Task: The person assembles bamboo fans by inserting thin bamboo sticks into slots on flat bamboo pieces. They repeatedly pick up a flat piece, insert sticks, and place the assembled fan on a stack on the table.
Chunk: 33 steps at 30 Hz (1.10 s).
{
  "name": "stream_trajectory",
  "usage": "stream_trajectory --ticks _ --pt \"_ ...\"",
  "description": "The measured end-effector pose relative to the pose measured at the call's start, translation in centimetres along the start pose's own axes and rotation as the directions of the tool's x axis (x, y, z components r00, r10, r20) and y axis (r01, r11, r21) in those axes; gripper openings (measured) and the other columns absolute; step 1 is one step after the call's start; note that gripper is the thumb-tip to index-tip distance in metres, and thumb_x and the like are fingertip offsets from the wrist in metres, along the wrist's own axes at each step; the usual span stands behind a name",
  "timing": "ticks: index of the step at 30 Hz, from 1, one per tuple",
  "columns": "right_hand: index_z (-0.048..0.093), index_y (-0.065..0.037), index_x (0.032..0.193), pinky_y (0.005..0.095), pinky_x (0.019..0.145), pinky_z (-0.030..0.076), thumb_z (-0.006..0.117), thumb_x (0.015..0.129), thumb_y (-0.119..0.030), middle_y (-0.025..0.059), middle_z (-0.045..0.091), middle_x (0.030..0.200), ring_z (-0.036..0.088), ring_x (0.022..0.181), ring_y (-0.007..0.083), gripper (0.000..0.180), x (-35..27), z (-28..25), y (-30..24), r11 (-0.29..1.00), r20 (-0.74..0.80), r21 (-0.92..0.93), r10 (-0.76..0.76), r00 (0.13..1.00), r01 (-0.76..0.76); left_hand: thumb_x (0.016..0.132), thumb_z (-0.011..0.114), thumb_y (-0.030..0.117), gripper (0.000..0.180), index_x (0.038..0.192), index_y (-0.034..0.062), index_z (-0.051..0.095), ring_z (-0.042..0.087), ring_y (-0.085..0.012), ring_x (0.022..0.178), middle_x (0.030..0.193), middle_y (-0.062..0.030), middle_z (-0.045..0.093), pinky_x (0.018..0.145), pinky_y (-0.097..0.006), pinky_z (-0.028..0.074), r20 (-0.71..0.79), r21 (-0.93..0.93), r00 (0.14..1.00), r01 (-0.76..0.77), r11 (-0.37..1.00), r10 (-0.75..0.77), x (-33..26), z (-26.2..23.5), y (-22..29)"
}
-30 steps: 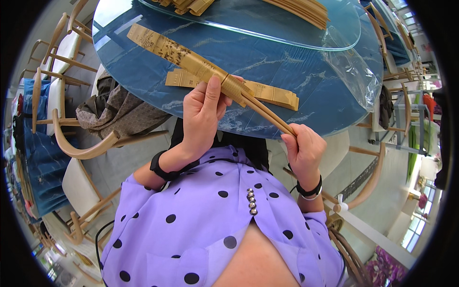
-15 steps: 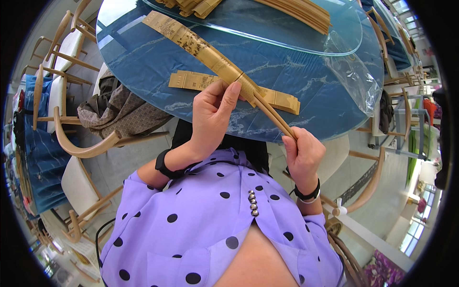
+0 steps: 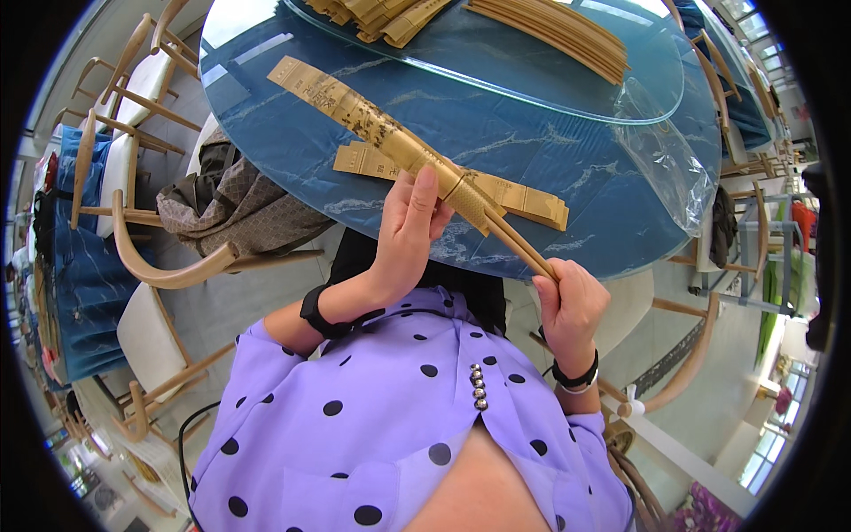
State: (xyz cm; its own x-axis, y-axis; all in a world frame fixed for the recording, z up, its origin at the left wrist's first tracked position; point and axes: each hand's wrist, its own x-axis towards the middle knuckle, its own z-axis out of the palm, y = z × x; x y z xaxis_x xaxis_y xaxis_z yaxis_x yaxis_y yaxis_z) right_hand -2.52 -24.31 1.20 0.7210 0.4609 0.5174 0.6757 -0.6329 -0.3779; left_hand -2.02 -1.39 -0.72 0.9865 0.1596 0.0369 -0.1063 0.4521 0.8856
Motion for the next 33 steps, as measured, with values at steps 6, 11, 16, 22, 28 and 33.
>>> stream_trajectory --ticks 6,11,16,22,28,33 --pt "0.063 -0.002 0.094 0.0353 0.051 0.044 0.073 0.095 -0.022 0.0083 0.058 0.072 0.058 0.058 0.026 0.022 -0.2 0.4 -0.5 1.0 -0.003 0.025 -0.009 1.0 0.009 0.114 0.033 0.041 0.045 0.103 0.0064 0.06 0.027 -0.0003 0.058 0.069 0.0079 0.039 0.051 -0.02 0.022 -0.059 -0.04 0.998 -0.022 0.999 0.02 0.2 0.4 0.2" --pt "0.063 -0.002 0.096 0.0351 0.051 0.046 0.073 0.095 -0.022 0.0085 0.059 0.073 0.058 0.059 0.0263 0.022 0.1 0.3 -0.5 1.0 0.019 0.024 -0.014 1.0 0.014 0.114 0.032 0.041 0.046 0.102 0.0064 0.059 0.026 -0.0007 0.058 0.07 0.0074 0.038 0.052 -0.02 0.023 -0.071 -0.054 0.997 -0.038 0.998 0.034 -0.3 0.9 0.0" --pt "0.064 -0.003 0.096 0.0351 0.052 0.047 0.073 0.095 -0.022 0.0085 0.059 0.073 0.059 0.059 0.0259 0.022 0.1 0.1 -0.7 1.0 0.03 0.001 -0.021 0.999 0.021 0.114 0.032 0.041 0.045 0.104 0.0067 0.059 0.025 -0.001 0.058 0.071 0.0067 0.04 0.052 -0.02 0.022 -0.064 0.005 0.997 -0.044 0.999 0.044 0.0 0.7 0.0" --pt "0.065 -0.003 0.097 0.0349 0.054 0.049 0.073 0.095 -0.022 0.0099 0.063 0.077 0.062 0.062 0.0269 0.021 -0.1 0.7 -0.8 1.0 0.0 0.015 -0.003 1.0 0.003 0.114 0.032 0.042 0.043 0.104 0.0078 0.058 0.025 -0.0009 0.058 0.074 0.0066 0.042 0.052 -0.02 0.022 -0.099 -0.017 0.995 -0.028 0.999 0.027 -0.7 1.5 -0.5" --pt "0.064 -0.001 0.097 0.0369 0.056 0.051 0.073 0.095 -0.021 0.0112 0.065 0.079 0.064 0.064 0.0292 0.022 -0.2 1.3 -1.7 0.996 0.029 0.068 0.052 0.998 -0.054 0.114 0.031 0.042 0.045 0.104 0.0075 0.058 0.025 -0.0009 0.058 0.074 0.0066 0.043 0.052 -0.02 0.022 -0.038 0.004 0.999 -0.026 1.0 0.026 -0.8 1.3 -0.7" --pt "0.063 -0.001 0.098 0.0375 0.056 0.051 0.072 0.095 -0.02 0.0113 0.064 0.078 0.063 0.065 0.0301 0.021 -0.2 0.9 -1.3 0.998 0.042 0.041 0.043 0.998 -0.045 0.114 0.03 0.04 0.046 0.104 0.0058 0.059 0.026 -0.0011 0.058 0.071 0.0064 0.041 0.052 -0.02 0.023 -0.006 0.047 0.997 -0.075 0.996 0.075 0.4 0.7 0.7"
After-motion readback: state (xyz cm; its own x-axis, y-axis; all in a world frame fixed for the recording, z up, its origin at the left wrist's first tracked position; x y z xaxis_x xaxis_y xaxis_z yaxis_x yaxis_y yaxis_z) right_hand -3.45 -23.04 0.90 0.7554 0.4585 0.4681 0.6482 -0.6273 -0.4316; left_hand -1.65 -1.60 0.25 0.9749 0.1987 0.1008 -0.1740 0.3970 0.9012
